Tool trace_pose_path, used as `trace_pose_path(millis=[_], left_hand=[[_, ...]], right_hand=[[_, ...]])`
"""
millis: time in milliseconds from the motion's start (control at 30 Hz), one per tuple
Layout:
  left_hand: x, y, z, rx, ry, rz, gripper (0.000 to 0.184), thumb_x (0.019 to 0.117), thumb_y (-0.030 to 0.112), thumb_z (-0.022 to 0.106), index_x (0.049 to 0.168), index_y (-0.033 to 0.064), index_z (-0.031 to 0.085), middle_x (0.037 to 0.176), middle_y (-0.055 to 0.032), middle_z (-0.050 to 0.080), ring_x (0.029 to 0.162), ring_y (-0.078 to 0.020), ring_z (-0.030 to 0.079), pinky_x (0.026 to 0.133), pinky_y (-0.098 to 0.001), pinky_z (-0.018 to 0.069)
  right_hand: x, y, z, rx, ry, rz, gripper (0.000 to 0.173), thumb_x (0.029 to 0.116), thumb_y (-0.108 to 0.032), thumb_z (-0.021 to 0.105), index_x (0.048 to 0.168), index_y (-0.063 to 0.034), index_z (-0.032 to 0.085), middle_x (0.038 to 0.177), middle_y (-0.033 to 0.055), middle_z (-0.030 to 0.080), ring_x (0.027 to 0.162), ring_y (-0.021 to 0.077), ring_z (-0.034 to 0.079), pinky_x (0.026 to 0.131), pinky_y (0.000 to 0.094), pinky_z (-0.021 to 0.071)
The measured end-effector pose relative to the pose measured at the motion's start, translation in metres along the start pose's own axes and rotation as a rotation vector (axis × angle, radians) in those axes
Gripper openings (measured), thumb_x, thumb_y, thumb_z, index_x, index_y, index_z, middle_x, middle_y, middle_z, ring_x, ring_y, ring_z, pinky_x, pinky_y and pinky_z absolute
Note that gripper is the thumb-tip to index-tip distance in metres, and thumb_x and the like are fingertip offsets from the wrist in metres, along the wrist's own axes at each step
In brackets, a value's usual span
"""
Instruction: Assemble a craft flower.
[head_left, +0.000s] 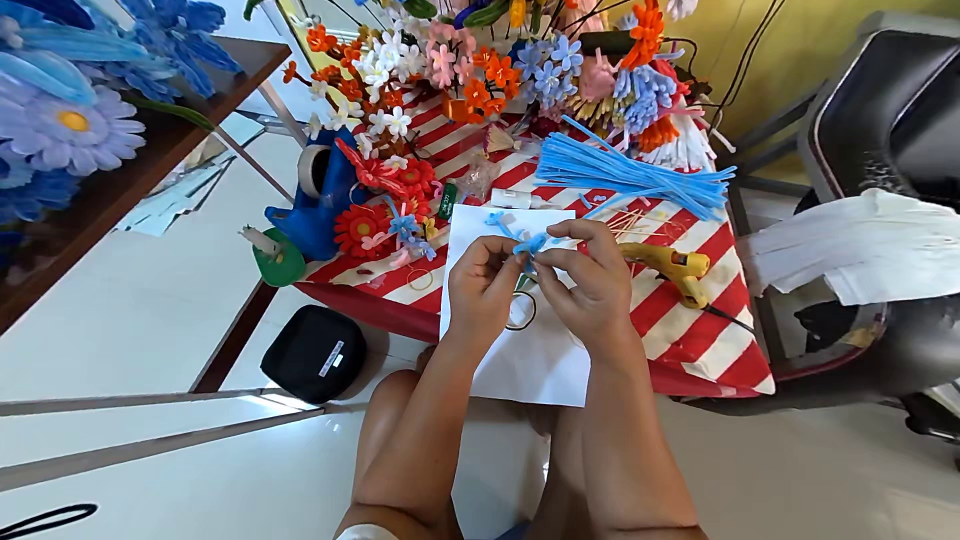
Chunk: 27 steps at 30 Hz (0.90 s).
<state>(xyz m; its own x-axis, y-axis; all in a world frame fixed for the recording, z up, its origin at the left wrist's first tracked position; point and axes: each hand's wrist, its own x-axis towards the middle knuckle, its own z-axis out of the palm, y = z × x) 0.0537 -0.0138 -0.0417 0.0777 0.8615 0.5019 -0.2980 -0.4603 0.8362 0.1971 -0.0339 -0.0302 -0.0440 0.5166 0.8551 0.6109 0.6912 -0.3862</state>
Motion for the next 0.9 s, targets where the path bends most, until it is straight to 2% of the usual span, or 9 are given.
trace_pose_path(millis=[167,233,300,367,433,600,767,900], left_hand=[[-0.0003,0.0012,0.0,0.004,0.005,-0.01,0.011,0.0954,0.0,0.063,0.103,0.0076,0.065,0.089,0.0058,0.069,0.078,-0.002,0.067,0.076,-0.0231,0.059],[-0.0008,0.0066,0.0025,-0.004,0.044,-0.031,0.012,0.0931,-0.002,0.064,0.104,0.0032,0.065,0.087,0.0022,0.07,0.078,-0.005,0.069,0.076,-0.0267,0.0597],[-0.0009,0.0076,0.0027,-0.016,0.047,-0.023,0.013,0.0928,-0.002,0.063,0.104,0.004,0.065,0.087,0.0026,0.07,0.078,-0.0049,0.069,0.075,-0.0264,0.0596],[-0.0004,0.0044,0.0002,-0.034,0.008,0.0,0.013,0.0958,0.0,0.063,0.104,0.0097,0.065,0.09,0.0066,0.07,0.079,-0.0018,0.067,0.076,-0.0232,0.0594],[0.0,0.0043,-0.0008,-0.079,-0.004,-0.01,0.014,0.0962,0.0,0.063,0.104,0.0115,0.066,0.091,0.0068,0.07,0.079,-0.002,0.067,0.076,-0.0231,0.0591],[-0.0001,0.0056,-0.0005,-0.168,-0.002,-0.068,0.015,0.095,-0.001,0.063,0.102,0.0115,0.067,0.089,0.0047,0.07,0.078,-0.0032,0.067,0.077,-0.0238,0.0589],[-0.0012,0.0062,0.0008,-0.184,0.002,-0.098,0.015,0.0947,-0.002,0.062,0.102,0.0114,0.066,0.089,0.0044,0.07,0.078,-0.0035,0.067,0.077,-0.024,0.0588],[-0.002,0.0062,0.0011,-0.186,-0.001,-0.101,0.016,0.0944,-0.003,0.061,0.101,0.0107,0.066,0.089,0.0042,0.069,0.079,-0.0039,0.067,0.077,-0.0249,0.059]], right_hand=[[-0.0016,0.001,0.0002,-0.042,-0.007,-0.067,0.007,0.0916,-0.005,0.068,0.086,-0.0048,0.071,0.112,0.0162,0.063,0.112,0.0235,0.059,0.098,0.0344,0.048],[-0.0018,0.0009,-0.0005,-0.053,-0.016,-0.072,0.007,0.0924,-0.007,0.067,0.086,-0.0058,0.071,0.112,0.016,0.064,0.112,0.0235,0.059,0.098,0.0349,0.0482],[-0.0016,0.0,-0.0012,-0.056,-0.019,-0.076,0.007,0.0926,-0.007,0.067,0.087,-0.0063,0.071,0.111,0.0161,0.064,0.112,0.0233,0.059,0.098,0.0353,0.0485],[-0.0011,-0.0007,-0.0019,-0.052,-0.01,-0.088,0.006,0.0925,-0.007,0.068,0.089,-0.0065,0.073,0.11,0.0157,0.064,0.11,0.0228,0.059,0.097,0.0347,0.0483],[-0.0013,-0.0012,-0.0028,-0.05,-0.008,-0.105,0.006,0.0926,-0.007,0.068,0.09,-0.0065,0.073,0.109,0.015,0.064,0.11,0.0224,0.059,0.098,0.0345,0.048],[-0.0016,-0.0032,-0.0036,-0.028,-0.004,-0.118,0.006,0.0927,-0.006,0.068,0.091,-0.0051,0.073,0.108,0.0146,0.065,0.107,0.0206,0.061,0.095,0.0305,0.0499],[-0.0015,-0.0027,-0.0052,-0.013,-0.02,-0.122,0.006,0.0915,-0.005,0.068,0.088,-0.0043,0.074,0.107,0.0148,0.065,0.107,0.0205,0.061,0.095,0.0307,0.0504],[0.0008,-0.0041,-0.0082,0.025,-0.06,-0.107,0.007,0.091,-0.002,0.067,0.088,-0.0011,0.072,0.106,0.0162,0.063,0.104,0.0176,0.061,0.092,0.0251,0.0525]])
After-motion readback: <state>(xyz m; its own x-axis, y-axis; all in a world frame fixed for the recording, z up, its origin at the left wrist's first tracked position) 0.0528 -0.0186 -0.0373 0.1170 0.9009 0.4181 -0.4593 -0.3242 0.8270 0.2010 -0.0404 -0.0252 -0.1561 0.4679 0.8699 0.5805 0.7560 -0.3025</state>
